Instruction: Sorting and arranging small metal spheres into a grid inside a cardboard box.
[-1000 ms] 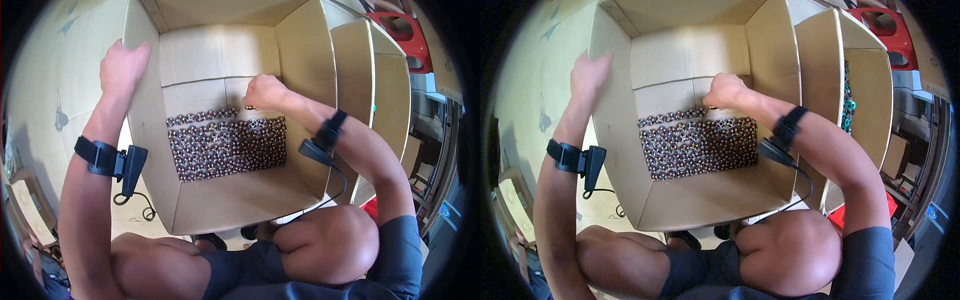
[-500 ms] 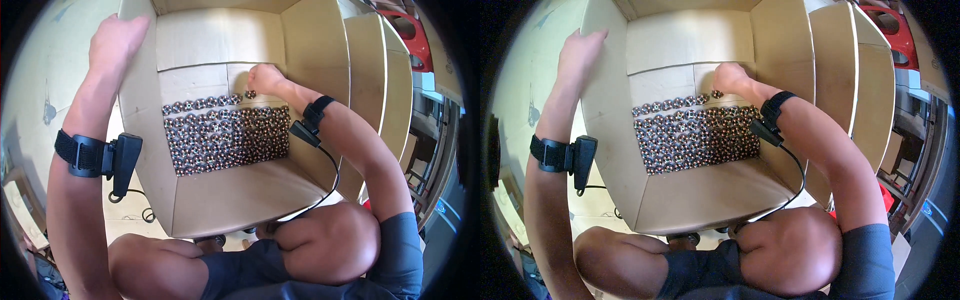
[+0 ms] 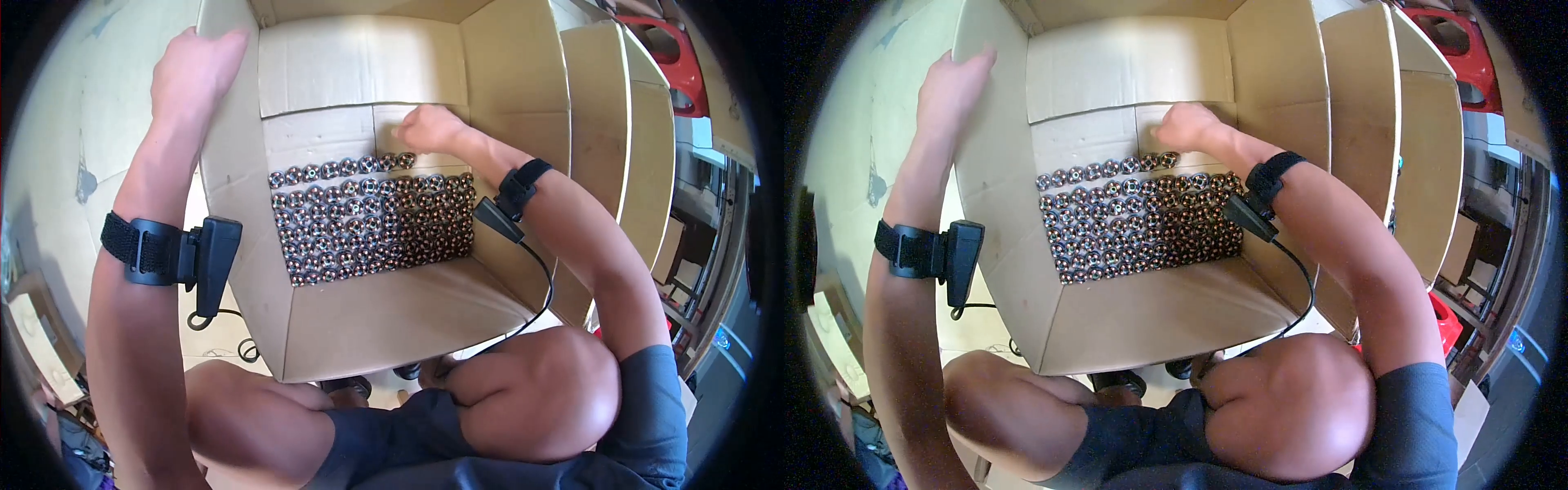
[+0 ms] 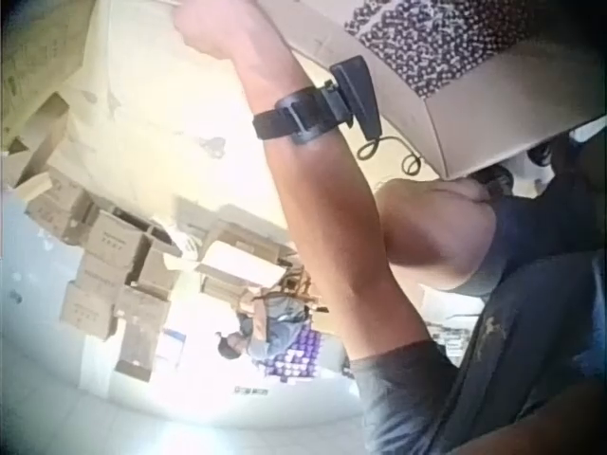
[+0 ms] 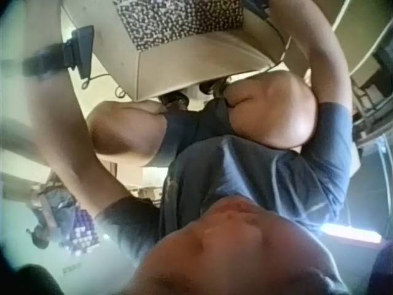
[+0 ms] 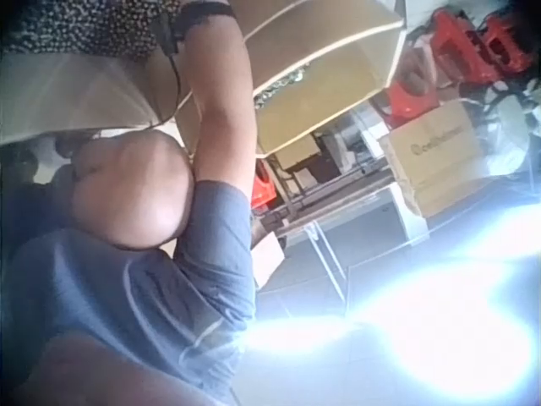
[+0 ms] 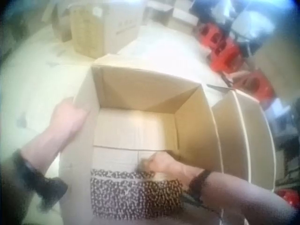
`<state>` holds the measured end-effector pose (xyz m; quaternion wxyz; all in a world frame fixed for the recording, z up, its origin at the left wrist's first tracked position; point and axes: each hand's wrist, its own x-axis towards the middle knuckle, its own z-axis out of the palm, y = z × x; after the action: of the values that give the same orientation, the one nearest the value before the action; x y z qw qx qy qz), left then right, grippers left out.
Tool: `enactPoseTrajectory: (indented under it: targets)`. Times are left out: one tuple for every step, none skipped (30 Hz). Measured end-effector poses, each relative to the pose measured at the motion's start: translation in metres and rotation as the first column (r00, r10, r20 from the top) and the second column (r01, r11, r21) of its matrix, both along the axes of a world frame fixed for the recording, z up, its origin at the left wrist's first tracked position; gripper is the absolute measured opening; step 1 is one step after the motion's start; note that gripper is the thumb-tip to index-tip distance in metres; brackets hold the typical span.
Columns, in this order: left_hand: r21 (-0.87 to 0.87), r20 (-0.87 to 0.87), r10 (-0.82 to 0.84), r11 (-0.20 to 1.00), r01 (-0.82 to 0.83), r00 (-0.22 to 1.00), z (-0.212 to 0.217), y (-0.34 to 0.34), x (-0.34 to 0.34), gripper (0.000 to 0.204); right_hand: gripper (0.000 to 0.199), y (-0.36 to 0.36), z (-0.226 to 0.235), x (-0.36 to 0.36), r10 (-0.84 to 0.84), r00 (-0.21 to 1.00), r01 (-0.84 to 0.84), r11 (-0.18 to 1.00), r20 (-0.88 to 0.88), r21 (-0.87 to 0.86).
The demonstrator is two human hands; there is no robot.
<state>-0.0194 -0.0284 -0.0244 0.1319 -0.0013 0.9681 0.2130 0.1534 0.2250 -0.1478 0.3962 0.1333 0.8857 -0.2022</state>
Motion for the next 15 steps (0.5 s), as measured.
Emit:
enactPoseTrajectory:
  targets:
    - [0.041,-0.008,-0.003,0.999,0.004,1.000,-0.001,0.002,0.002,0.060,0.045,0.003,0.001,0.000,-0.004,0.996,0.002,1.000,0.087,0.029]
    - [0.044,-0.011,-0.013,0.999,0.014,1.000,-0.001,0.003,0.004,0.060,0.045,0.003,-0.005,0.004,-0.014,0.996,0.012,0.999,0.085,0.031]
    - [0.054,0.002,0.004,0.999,-0.005,1.000,0.004,0.005,0.006,0.059,0.043,0.004,-0.018,0.011,0.007,0.999,-0.010,0.998,0.045,0.068]
    - [0.058,0.015,0.028,0.998,-0.029,0.999,0.007,0.005,0.007,0.058,0.042,0.001,-0.020,0.012,0.036,0.999,-0.037,0.994,0.007,0.100]
    - [0.055,0.008,0.023,0.998,-0.024,1.000,0.010,0.007,0.006,0.058,0.042,0.003,-0.019,0.011,0.031,1.000,-0.031,0.995,-0.001,0.097]
    - [0.023,0.005,0.025,0.999,-0.025,1.000,0.013,0.005,0.004,0.057,0.044,-0.002,-0.009,0.010,0.036,0.999,-0.036,0.997,0.002,0.067]
    - [-0.002,0.005,0.022,1.000,-0.022,1.000,0.013,0.007,0.003,0.055,0.046,-0.006,0.005,0.009,0.035,0.999,-0.036,0.998,0.009,0.045]
    - [0.000,0.000,0.012,1.000,-0.012,1.000,0.013,0.008,0.004,0.055,0.046,-0.008,0.020,0.007,0.025,1.000,-0.025,0.999,0.004,0.047]
    - [-0.004,-0.036,0.004,1.000,-0.004,0.999,0.017,0.008,0.006,0.054,0.044,-0.010,0.045,0.002,0.064,0.996,-0.062,0.997,-0.058,0.037]
    - [0.019,-0.058,-0.018,1.000,0.019,0.998,0.009,0.016,0.010,0.052,0.042,-0.003,0.071,0.001,0.090,0.991,-0.085,0.995,-0.102,0.056]
    - [0.030,-0.081,-0.039,0.999,0.042,0.996,0.001,0.019,0.010,0.051,0.041,0.003,0.103,-0.002,0.011,0.977,-0.018,0.999,-0.213,-0.032]
    - [0.049,-0.099,-0.059,0.997,0.064,0.993,-0.011,0.018,0.009,0.051,0.038,0.009,0.149,-0.001,-0.106,0.939,0.069,0.990,-0.327,-0.121]
    - [0.094,-0.100,-0.034,0.995,0.044,0.994,-0.010,0.007,0.005,0.051,0.035,0.011,0.191,-0.005,-0.215,0.871,0.115,0.964,-0.442,-0.242]
    - [0.064,-0.094,-0.008,0.998,0.014,0.996,-0.009,0.003,0.007,0.051,0.033,0.025,0.219,-0.001,-0.299,0.754,0.154,0.946,-0.585,-0.285]
    - [0.120,-0.075,-0.008,0.993,0.017,0.997,-0.007,-0.017,0.000,0.050,0.031,0.041,0.245,0.005,-0.370,0.596,0.158,0.924,-0.713,-0.347]
